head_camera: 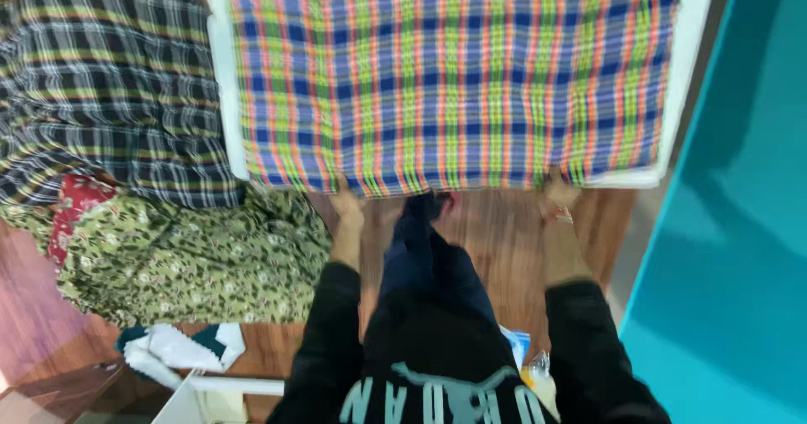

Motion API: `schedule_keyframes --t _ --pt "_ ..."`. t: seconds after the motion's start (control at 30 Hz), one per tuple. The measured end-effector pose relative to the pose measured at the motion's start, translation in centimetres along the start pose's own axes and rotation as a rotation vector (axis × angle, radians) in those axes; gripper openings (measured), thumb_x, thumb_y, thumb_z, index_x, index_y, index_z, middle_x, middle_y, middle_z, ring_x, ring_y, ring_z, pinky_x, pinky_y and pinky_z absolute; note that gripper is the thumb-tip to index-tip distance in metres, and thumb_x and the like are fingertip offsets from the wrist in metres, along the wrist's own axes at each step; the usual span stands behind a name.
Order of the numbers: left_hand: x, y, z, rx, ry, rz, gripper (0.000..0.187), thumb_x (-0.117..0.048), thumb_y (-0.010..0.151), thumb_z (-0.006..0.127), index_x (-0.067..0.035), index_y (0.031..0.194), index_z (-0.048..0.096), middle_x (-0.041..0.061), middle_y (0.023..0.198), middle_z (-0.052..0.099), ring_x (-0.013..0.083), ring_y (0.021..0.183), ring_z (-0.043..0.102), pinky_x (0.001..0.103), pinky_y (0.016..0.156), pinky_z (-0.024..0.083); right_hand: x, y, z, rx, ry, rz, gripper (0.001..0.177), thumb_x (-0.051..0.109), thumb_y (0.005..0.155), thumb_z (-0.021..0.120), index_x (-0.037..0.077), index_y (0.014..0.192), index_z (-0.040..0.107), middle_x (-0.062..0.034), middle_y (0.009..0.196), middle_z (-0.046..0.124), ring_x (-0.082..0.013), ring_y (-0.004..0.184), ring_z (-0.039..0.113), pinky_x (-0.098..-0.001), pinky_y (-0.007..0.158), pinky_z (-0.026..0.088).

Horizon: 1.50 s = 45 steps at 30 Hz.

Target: The person picks up blankets from the floor, spreads them onto a bed, and folds them one by one.

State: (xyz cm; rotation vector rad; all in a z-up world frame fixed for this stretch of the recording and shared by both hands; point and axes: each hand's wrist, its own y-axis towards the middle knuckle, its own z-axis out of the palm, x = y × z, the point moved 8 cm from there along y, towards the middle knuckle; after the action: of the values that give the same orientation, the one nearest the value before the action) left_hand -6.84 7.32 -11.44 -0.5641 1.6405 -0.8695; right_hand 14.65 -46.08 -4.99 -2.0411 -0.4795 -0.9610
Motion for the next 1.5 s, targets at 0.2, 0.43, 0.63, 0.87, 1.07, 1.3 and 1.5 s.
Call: schedule_keyframes --t 0.2,0.43,0.63,0.87,1.07,1.3,1.5 --pt "5.3 -5.2 3.4 0.201 0.111 -0.139 0.078 -0.068 0.09 0.055 -0.006 0.139 0.051 0.01 0.115 0.072 0.0287 0.093 0.075 0.04 0.071 0.067 -3.2 -0.3 -0.6 0.198 0.204 0.099 0.019 0.011 0.093 0.07 0.002 0.107 0.063 -0.0102 0.091 0.069 -0.0243 0.072 0.069 -0.0406 0.061 0.061" --pt "11.3 -14.1 10.1 0.375 0.135 -0.203 0.071 -0.062 0.096 0.062 0.001 0.127 0.056 0.022 0.114 0.075 0.0358 0.095 0.077 0.042 0.072 0.065 -4.0 -3.5 0.0 0.336 0.454 0.34 0.025 0.023 0.101 0.056 -0.001 0.102 0.063 -0.0152 0.092 0.072 -0.0289 0.078 0.075 -0.0409 0.067 0.066" --pt "16.3 -19.8 15.9 0.442 0.351 -0.156 0.052 -0.052 0.094 0.06 -0.007 0.119 0.061 0.012 0.103 0.074 0.0247 0.085 0.075 0.035 0.068 0.062 -3.3 -2.0 -0.7 0.369 0.247 0.371 0.017 0.015 0.099 0.057 0.001 0.095 0.064 -0.0127 0.087 0.074 -0.0276 0.075 0.075 -0.0388 0.066 0.066" --pt "23.3 -30.8 24.6 0.624 0.544 -0.104 0.034 -0.036 0.1 0.062 -0.003 0.106 0.07 0.007 0.081 0.072 0.0148 0.064 0.067 0.03 0.056 0.055 0.3 0.5 -3.8 0.549 -0.071 0.352 0.015 0.014 0.095 0.063 0.003 0.09 0.07 -0.0112 0.08 0.074 -0.0236 0.065 0.072 -0.0353 0.056 0.061" --pt "26.6 -35.8 30.7 0.649 0.422 -0.051 0.03 -0.031 0.102 0.068 -0.001 0.101 0.065 0.005 0.076 0.07 0.014 0.058 0.062 0.03 0.052 0.05 5.3 6.7 -7.2 0.581 -0.083 0.137 0.008 0.009 0.095 0.069 0.002 0.094 0.071 -0.0097 0.08 0.074 -0.0184 0.064 0.068 -0.0313 0.054 0.055" --pt "32.6 -41.1 34.0 0.499 0.582 0.106 0.025 -0.027 0.097 0.062 -0.008 0.11 0.071 0.003 0.077 0.074 0.0104 0.06 0.066 0.027 0.054 0.053 6.5 15.0 -14.8 0.807 -0.09 0.263 0.009 0.014 0.097 0.064 0.006 0.101 0.067 -0.0081 0.085 0.076 -0.0163 0.067 0.073 -0.0306 0.053 0.059" --pt "38.1 -49.1 40.6 0.617 0.504 0.056 0.026 -0.023 0.097 0.062 -0.005 0.114 0.067 0.006 0.082 0.074 0.0123 0.063 0.065 0.028 0.054 0.053 10.6 22.9 -24.6 0.726 0.039 0.304 0.011 0.012 0.094 0.062 0.008 0.104 0.06 -0.0123 0.08 0.071 -0.0206 0.056 0.065 -0.0348 0.045 0.053"
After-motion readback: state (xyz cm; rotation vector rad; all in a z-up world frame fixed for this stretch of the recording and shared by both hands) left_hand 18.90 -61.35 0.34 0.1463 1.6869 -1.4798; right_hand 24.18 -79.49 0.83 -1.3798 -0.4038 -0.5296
